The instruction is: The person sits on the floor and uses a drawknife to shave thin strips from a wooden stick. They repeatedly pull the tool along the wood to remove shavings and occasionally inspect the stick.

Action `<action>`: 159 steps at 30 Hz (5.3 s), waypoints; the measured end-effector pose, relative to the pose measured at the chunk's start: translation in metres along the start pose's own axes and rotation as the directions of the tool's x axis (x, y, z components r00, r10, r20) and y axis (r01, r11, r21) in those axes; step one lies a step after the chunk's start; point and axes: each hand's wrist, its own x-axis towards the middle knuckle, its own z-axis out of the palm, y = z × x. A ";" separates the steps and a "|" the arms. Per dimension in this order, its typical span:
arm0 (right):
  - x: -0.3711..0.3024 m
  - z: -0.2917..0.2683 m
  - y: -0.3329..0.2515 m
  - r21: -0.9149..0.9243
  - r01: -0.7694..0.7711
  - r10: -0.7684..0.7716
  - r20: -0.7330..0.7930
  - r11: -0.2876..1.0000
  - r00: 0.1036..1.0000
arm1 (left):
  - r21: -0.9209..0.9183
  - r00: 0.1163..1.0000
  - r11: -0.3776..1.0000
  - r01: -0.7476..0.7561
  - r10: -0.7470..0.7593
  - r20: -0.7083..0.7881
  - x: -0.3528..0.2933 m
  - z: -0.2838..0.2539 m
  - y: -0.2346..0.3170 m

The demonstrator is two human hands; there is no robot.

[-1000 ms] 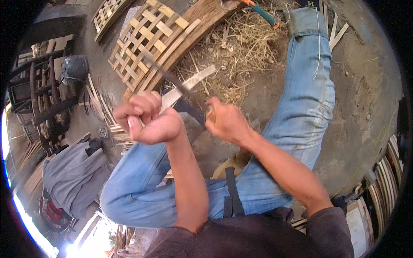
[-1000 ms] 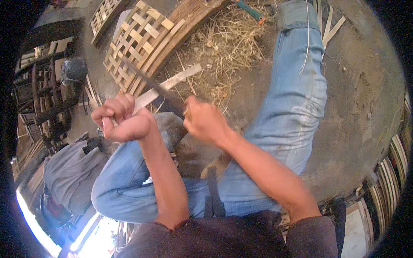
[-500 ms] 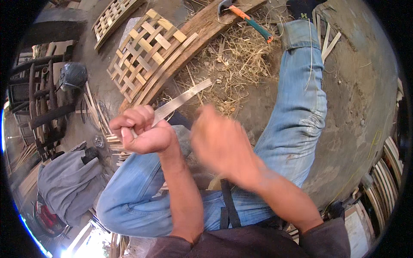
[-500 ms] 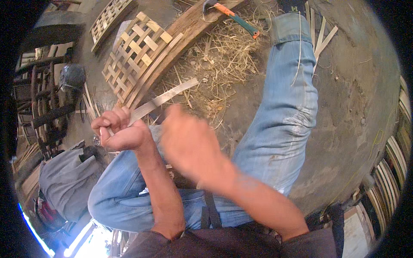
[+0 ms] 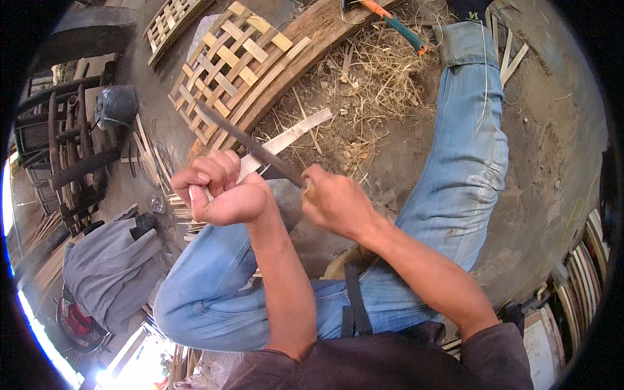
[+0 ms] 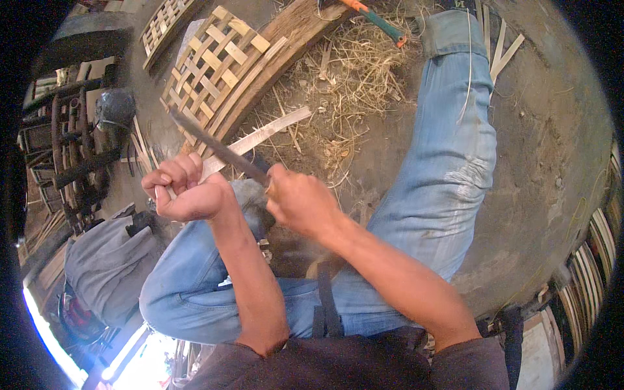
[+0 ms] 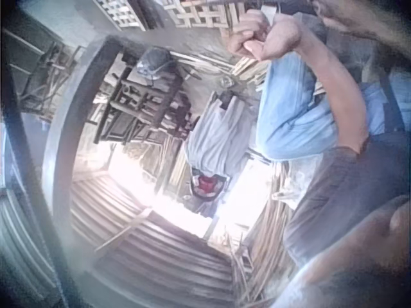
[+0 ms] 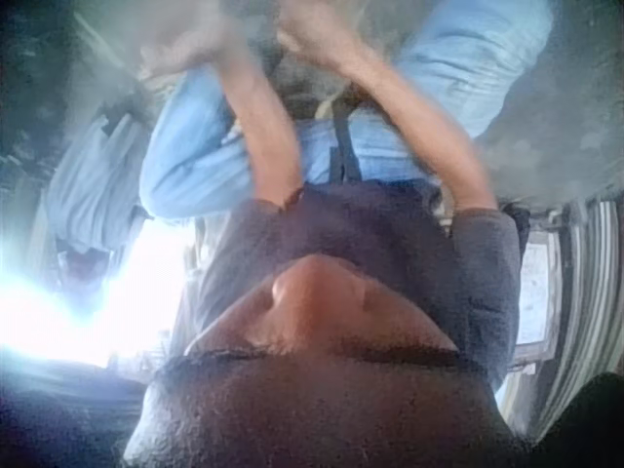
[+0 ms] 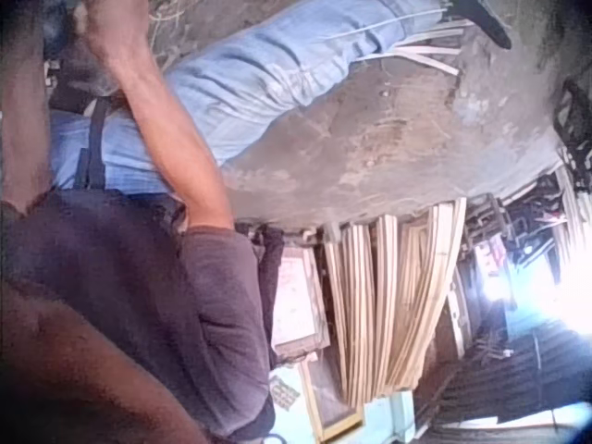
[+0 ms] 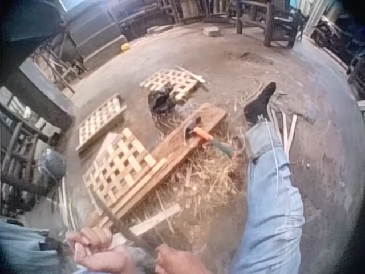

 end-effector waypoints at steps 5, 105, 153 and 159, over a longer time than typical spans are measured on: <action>0.011 0.000 0.006 -0.083 0.003 -0.005 -0.026 0.997 1.000 | -0.001 0.999 0.999 -0.038 0.038 -0.028 0.008 0.005 -0.004; 0.014 -0.004 0.054 -0.256 -0.191 0.194 -0.015 0.948 0.981 | 0.353 0.833 0.920 0.172 0.055 -0.550 0.011 0.003 -0.001; -0.129 -0.053 -0.201 -0.786 0.226 0.017 0.287 0.575 0.958 | 0.077 0.154 0.175 0.982 -0.963 0.220 -0.128 -0.064 0.165; -0.094 -0.056 -0.175 -0.763 0.300 -0.193 0.231 0.573 0.954 | 0.087 0.053 0.075 0.993 -0.970 0.235 -0.117 -0.067 0.175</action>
